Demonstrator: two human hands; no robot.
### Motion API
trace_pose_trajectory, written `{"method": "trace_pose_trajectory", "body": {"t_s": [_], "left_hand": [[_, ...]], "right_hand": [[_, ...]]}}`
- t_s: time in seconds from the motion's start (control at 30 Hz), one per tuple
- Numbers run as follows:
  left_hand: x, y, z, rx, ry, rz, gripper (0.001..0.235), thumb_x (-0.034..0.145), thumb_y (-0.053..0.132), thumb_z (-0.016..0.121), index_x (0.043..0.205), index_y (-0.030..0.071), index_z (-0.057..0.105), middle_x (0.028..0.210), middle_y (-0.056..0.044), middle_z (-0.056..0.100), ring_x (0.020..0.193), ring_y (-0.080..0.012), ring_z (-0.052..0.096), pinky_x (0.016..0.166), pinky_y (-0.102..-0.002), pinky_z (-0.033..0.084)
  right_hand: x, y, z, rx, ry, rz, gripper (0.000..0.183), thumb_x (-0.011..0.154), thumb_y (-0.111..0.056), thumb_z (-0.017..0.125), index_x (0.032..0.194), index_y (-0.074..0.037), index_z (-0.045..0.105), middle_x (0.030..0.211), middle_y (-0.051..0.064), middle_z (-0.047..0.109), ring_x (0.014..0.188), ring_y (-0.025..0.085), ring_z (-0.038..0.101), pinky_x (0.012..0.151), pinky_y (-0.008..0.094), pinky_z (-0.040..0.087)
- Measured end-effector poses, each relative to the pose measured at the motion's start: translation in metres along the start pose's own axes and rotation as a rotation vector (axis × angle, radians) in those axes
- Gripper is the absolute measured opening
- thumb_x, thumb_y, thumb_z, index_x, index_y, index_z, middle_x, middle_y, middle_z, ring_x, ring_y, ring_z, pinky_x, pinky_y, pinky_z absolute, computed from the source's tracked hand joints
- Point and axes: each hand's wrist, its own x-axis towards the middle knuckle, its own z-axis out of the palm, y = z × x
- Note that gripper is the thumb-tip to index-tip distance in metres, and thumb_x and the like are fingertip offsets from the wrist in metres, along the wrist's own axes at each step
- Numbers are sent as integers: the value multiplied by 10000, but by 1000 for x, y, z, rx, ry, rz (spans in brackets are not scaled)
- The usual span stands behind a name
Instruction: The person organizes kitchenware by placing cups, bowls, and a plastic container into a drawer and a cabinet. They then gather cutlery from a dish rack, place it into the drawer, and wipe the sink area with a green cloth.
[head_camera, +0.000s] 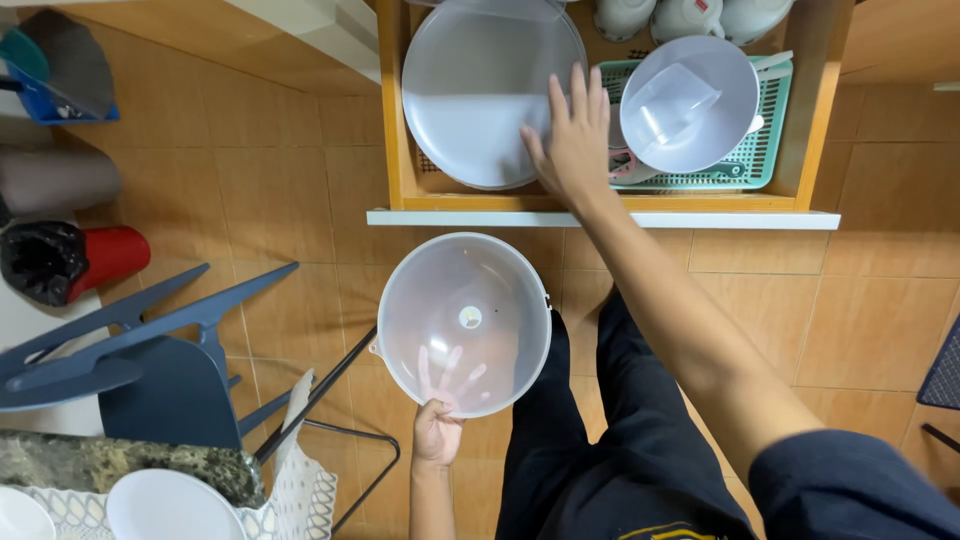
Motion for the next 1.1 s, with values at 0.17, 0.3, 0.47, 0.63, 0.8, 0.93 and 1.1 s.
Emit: {"method": "trace_pose_trajectory", "body": {"t_s": [0.17,0.3,0.47,0.63,0.8,0.93,1.1], "left_hand": [[10,14,4,-4,-26,-20,1046,700,19,437,1642,302,80,1634,-190,311,1388,-537,430,967,-527,507],[21,14,-2,22,-86,-31,1052,727,11,447,1659,312,65,1652,-204,303,1407,-548,416,932,-493,479],[30,11,0,60,-100,-81,1048,708,10,450,1645,291,72,1645,-190,268,1410,-549,401,1020,-619,457],[33,15,31,87,-116,-85,1055,693,24,453,1640,301,80,1653,-186,271,1406,-552,404,1016,-646,460],[31,10,35,85,-117,-86,1052,693,28,455,1639,305,88,1653,-178,278,1403,-556,404,1010,-649,460],[31,5,33,68,-124,-86,1053,692,24,461,1640,304,97,1645,-178,288,1401,-557,405,1012,-651,459],[32,0,30,52,-98,-91,1057,685,15,468,1637,299,107,1634,-188,303,1389,-567,410,1006,-657,457]], "right_hand": [[-139,1,-23,339,78,226,519,1053,-388,661,1494,-156,515,1629,88,426,1577,306,351,1287,460,281],[-162,25,20,35,20,129,711,975,-428,698,1560,-96,466,1663,196,280,1554,433,154,1235,607,59],[-157,30,37,-104,126,97,602,1098,-351,644,1637,-170,446,1737,138,234,1609,400,81,1264,555,-80],[-106,40,17,-36,121,97,575,1119,-320,609,1641,-165,424,1736,114,261,1619,372,112,1271,560,-55],[-79,46,4,15,94,79,584,1112,-310,583,1637,-128,403,1721,128,280,1606,380,136,1260,579,-21],[-63,46,-9,32,88,44,582,1114,-307,574,1633,-110,398,1710,116,305,1605,369,165,1269,584,24],[-50,50,-24,105,36,63,574,1102,-311,570,1613,-110,403,1690,100,331,1592,359,194,1273,559,51]]}}
